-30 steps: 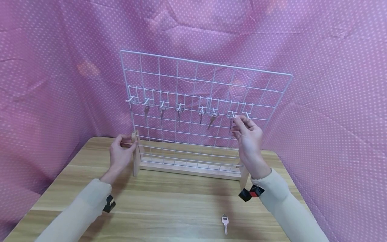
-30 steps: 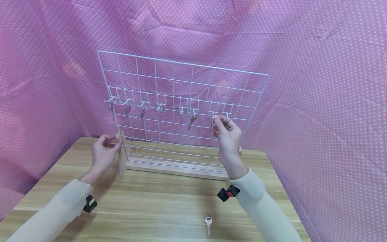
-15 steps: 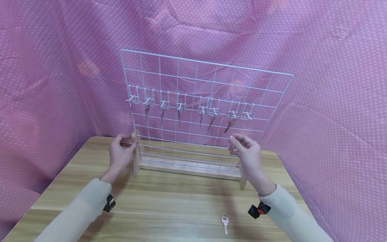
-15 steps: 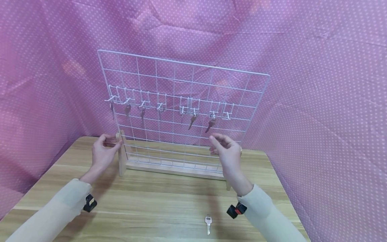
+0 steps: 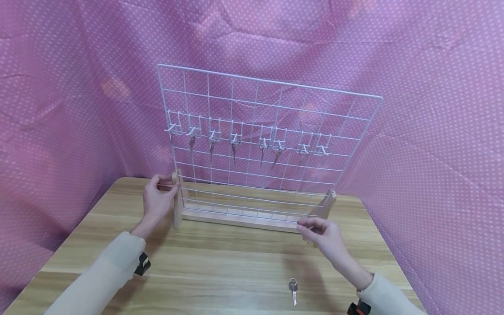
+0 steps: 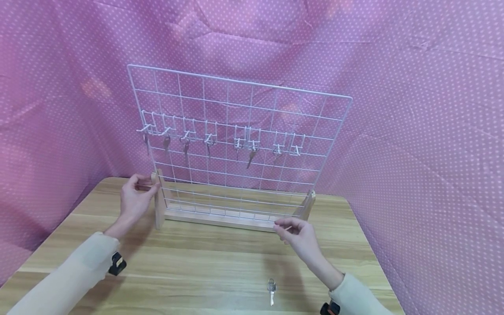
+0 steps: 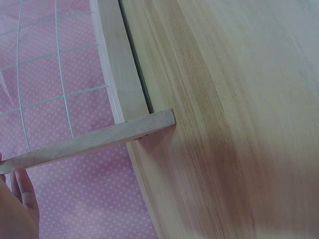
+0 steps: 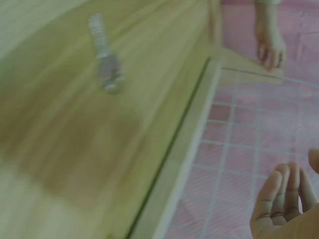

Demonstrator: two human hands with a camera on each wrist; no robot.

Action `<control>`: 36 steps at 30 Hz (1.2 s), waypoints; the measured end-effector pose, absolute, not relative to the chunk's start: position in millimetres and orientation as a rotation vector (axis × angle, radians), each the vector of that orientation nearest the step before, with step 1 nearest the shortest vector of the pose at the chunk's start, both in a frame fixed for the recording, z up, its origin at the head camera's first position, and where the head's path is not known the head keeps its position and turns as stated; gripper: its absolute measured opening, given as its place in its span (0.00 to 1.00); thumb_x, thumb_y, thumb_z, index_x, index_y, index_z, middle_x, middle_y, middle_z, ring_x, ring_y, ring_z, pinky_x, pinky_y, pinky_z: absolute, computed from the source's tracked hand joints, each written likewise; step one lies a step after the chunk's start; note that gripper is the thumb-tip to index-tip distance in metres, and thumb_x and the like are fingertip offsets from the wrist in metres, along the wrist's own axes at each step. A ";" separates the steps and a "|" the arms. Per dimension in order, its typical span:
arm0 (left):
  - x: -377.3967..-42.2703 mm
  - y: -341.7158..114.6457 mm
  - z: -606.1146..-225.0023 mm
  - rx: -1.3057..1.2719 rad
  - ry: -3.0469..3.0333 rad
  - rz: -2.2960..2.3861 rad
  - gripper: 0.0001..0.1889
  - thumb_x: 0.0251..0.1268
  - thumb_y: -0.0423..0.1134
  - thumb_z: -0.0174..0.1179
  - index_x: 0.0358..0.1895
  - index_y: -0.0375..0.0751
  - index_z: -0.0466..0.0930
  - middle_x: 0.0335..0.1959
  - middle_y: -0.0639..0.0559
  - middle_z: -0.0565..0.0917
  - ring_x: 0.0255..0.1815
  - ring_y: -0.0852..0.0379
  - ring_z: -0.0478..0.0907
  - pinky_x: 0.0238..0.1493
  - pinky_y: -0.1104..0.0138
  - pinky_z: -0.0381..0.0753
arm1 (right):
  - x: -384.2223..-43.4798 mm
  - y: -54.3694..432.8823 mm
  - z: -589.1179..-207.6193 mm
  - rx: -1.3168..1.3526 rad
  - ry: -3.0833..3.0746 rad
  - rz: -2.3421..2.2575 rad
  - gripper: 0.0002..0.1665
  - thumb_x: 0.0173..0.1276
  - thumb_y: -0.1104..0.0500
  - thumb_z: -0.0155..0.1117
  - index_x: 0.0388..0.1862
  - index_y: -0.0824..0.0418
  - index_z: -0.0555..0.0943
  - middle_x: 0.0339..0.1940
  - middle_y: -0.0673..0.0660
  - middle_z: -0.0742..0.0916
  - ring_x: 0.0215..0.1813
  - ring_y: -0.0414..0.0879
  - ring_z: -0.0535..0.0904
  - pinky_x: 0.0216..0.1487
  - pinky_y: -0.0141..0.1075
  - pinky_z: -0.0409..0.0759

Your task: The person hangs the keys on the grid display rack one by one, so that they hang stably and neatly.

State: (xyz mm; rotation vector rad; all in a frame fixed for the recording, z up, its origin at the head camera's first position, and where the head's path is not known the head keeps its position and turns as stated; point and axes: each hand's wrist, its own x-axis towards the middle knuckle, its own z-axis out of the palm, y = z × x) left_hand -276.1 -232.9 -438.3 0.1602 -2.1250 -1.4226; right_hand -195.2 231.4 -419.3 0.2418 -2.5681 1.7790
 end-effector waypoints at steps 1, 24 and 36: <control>-276.2 -233.0 -438.0 0.161 -2.126 -1.424 0.15 0.68 0.32 0.69 0.54 0.30 0.80 0.48 0.39 0.85 0.35 0.77 0.74 0.39 0.85 0.78 | -193.6 235.0 -425.0 0.286 -2.606 1.722 0.18 0.70 0.60 0.74 0.52 0.71 0.86 0.35 0.49 0.90 0.33 0.36 0.83 0.36 0.28 0.85; -277.2 -231.8 -439.0 0.123 -2.071 -1.429 0.14 0.66 0.29 0.69 0.51 0.29 0.80 0.40 0.50 0.83 0.33 0.75 0.75 0.38 0.85 0.77 | -162.6 254.7 -501.7 0.611 -2.971 1.495 0.10 0.63 0.59 0.78 0.40 0.62 0.89 0.32 0.54 0.90 0.29 0.32 0.77 0.29 0.25 0.77; -275.4 -233.0 -437.4 0.144 -2.117 -1.412 0.15 0.68 0.31 0.69 0.53 0.30 0.80 0.47 0.37 0.85 0.34 0.77 0.74 0.37 0.85 0.77 | -165.3 256.1 -511.5 0.653 -3.008 1.504 0.08 0.62 0.59 0.79 0.37 0.62 0.89 0.27 0.50 0.88 0.26 0.30 0.77 0.24 0.24 0.76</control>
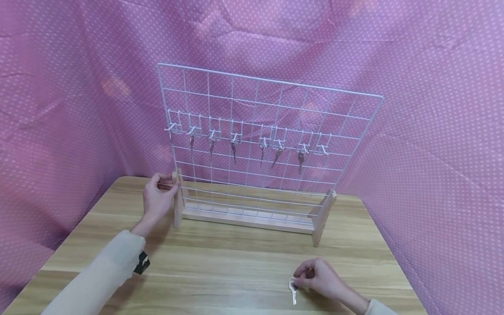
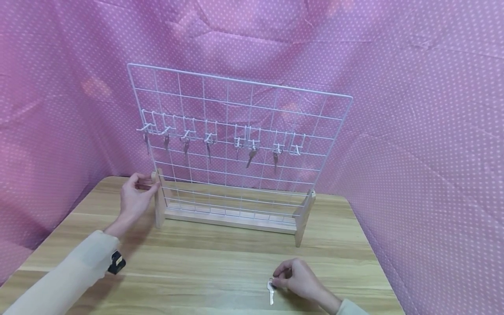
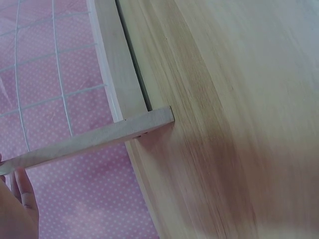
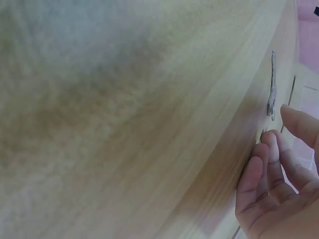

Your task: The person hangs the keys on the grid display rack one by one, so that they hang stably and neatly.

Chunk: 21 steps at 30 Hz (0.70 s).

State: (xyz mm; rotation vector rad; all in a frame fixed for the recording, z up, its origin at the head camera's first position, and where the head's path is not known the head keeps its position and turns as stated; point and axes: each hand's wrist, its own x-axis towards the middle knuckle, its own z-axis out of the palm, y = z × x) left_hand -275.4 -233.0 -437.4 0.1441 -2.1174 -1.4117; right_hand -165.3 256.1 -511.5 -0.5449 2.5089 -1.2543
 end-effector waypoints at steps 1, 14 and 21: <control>-275.8 -232.8 -437.5 0.142 -2.114 -1.414 0.15 0.68 0.31 0.69 0.53 0.30 0.80 0.46 0.37 0.85 0.34 0.77 0.74 0.37 0.85 0.77 | -165.4 255.7 -512.2 -0.553 2.523 -1.245 0.09 0.62 0.59 0.79 0.37 0.62 0.89 0.27 0.49 0.88 0.25 0.30 0.76 0.24 0.24 0.75; -277.9 -232.8 -439.5 0.130 -2.101 -1.408 0.14 0.68 0.31 0.69 0.53 0.29 0.80 0.47 0.36 0.86 0.33 0.78 0.74 0.37 0.85 0.77 | -165.2 249.2 -513.7 -0.556 2.627 -1.135 0.07 0.58 0.60 0.82 0.30 0.55 0.88 0.23 0.45 0.86 0.25 0.29 0.74 0.26 0.24 0.73; -276.1 -232.8 -437.4 0.151 -2.131 -1.416 0.15 0.68 0.31 0.68 0.54 0.29 0.79 0.49 0.36 0.85 0.35 0.77 0.74 0.38 0.85 0.77 | -167.7 243.8 -513.7 -0.572 2.554 -1.183 0.06 0.59 0.64 0.79 0.31 0.59 0.88 0.24 0.48 0.87 0.25 0.29 0.75 0.26 0.23 0.73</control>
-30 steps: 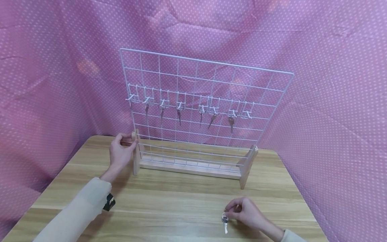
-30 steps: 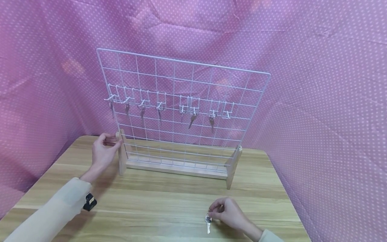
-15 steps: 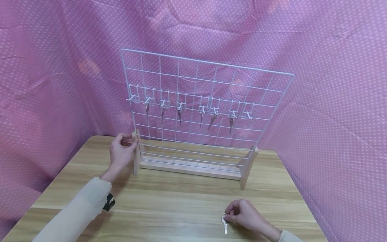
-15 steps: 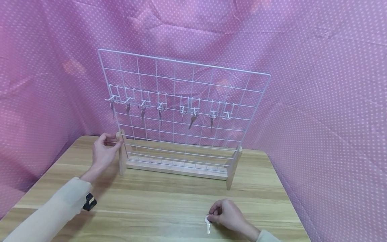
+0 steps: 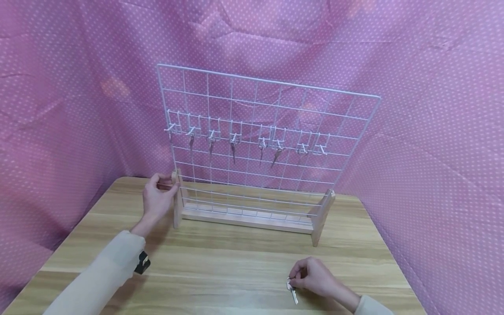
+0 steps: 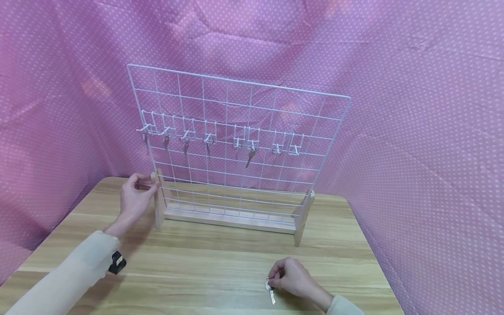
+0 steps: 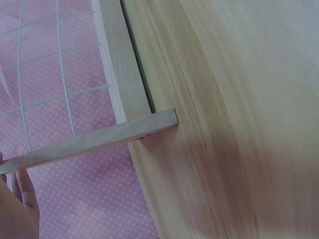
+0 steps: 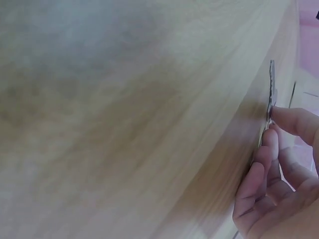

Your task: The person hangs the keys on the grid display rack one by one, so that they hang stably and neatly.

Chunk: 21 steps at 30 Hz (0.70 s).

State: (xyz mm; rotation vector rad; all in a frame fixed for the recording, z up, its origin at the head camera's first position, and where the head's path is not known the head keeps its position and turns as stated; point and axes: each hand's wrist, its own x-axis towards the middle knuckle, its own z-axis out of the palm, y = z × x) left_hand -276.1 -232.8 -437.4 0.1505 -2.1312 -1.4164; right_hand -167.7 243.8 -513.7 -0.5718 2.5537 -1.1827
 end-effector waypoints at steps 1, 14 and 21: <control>-276.1 -232.9 -437.5 0.157 -2.135 -1.417 0.15 0.68 0.31 0.68 0.54 0.30 0.79 0.50 0.36 0.86 0.35 0.77 0.74 0.38 0.85 0.77 | -168.1 242.8 -513.9 -0.572 2.539 -1.193 0.06 0.59 0.65 0.79 0.31 0.59 0.88 0.24 0.48 0.87 0.25 0.29 0.75 0.26 0.23 0.73; -276.7 -233.4 -437.0 0.173 -2.140 -1.407 0.16 0.67 0.31 0.69 0.54 0.30 0.79 0.50 0.36 0.86 0.34 0.79 0.73 0.36 0.85 0.77 | -169.5 239.1 -510.6 -0.563 2.468 -1.183 0.05 0.59 0.70 0.74 0.31 0.63 0.87 0.26 0.52 0.88 0.26 0.32 0.76 0.27 0.23 0.74; -277.9 -232.5 -436.7 0.176 -2.144 -1.404 0.15 0.68 0.32 0.69 0.53 0.30 0.78 0.50 0.36 0.86 0.34 0.78 0.73 0.36 0.85 0.77 | -170.9 240.7 -509.8 -0.532 2.449 -1.230 0.04 0.61 0.71 0.70 0.33 0.64 0.87 0.28 0.55 0.89 0.26 0.34 0.77 0.28 0.24 0.76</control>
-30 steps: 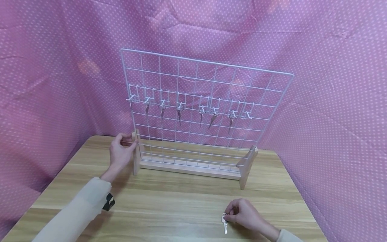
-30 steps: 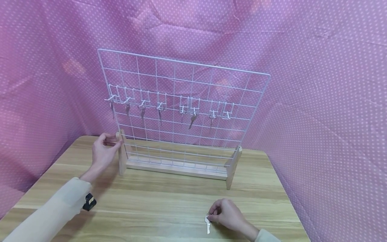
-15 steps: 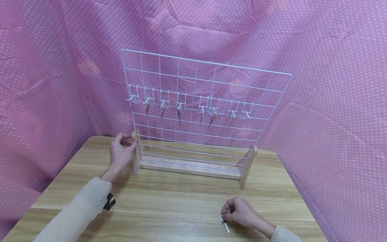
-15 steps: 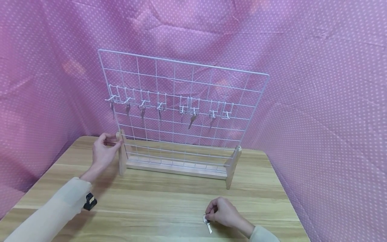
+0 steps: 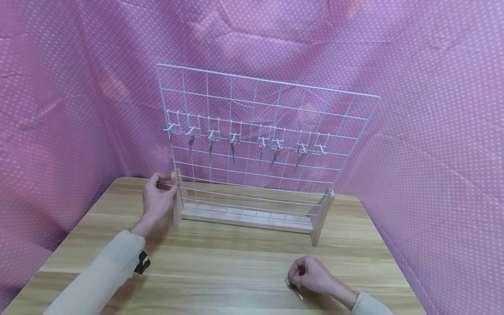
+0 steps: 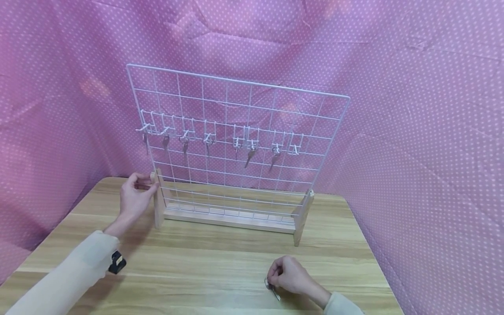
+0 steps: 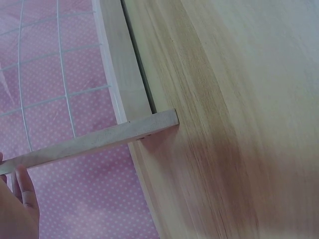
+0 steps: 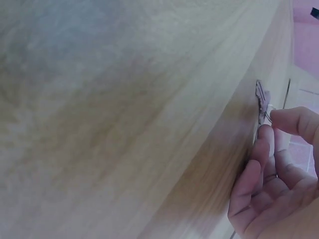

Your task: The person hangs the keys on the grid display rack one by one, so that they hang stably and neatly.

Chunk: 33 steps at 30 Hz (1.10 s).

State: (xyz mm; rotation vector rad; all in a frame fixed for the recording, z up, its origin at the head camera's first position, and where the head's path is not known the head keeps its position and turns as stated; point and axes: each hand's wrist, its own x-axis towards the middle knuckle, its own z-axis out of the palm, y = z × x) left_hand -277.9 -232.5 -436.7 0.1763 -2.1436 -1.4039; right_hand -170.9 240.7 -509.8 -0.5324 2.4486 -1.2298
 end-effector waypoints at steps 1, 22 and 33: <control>-277.3 -232.6 -436.9 0.176 -2.145 -1.406 0.15 0.68 0.32 0.69 0.53 0.30 0.79 0.50 0.36 0.86 0.34 0.78 0.74 0.36 0.85 0.77 | -170.9 241.0 -509.9 -0.524 2.443 -1.249 0.04 0.61 0.71 0.70 0.34 0.65 0.87 0.28 0.56 0.89 0.26 0.34 0.78 0.28 0.24 0.77; -277.8 -232.5 -437.7 0.164 -2.117 -1.401 0.14 0.67 0.31 0.69 0.52 0.30 0.80 0.41 0.49 0.83 0.33 0.76 0.74 0.37 0.85 0.77 | -190.2 247.0 -470.4 -0.532 2.651 -1.369 0.05 0.68 0.63 0.72 0.37 0.65 0.85 0.32 0.55 0.88 0.29 0.33 0.75 0.29 0.24 0.75; -276.8 -230.7 -437.6 0.142 -2.093 -1.408 0.13 0.66 0.29 0.69 0.50 0.29 0.80 0.42 0.40 0.84 0.33 0.76 0.74 0.37 0.86 0.76 | -202.0 246.0 -426.7 -0.511 2.749 -1.551 0.05 0.68 0.64 0.73 0.38 0.65 0.86 0.27 0.55 0.86 0.25 0.33 0.74 0.25 0.27 0.75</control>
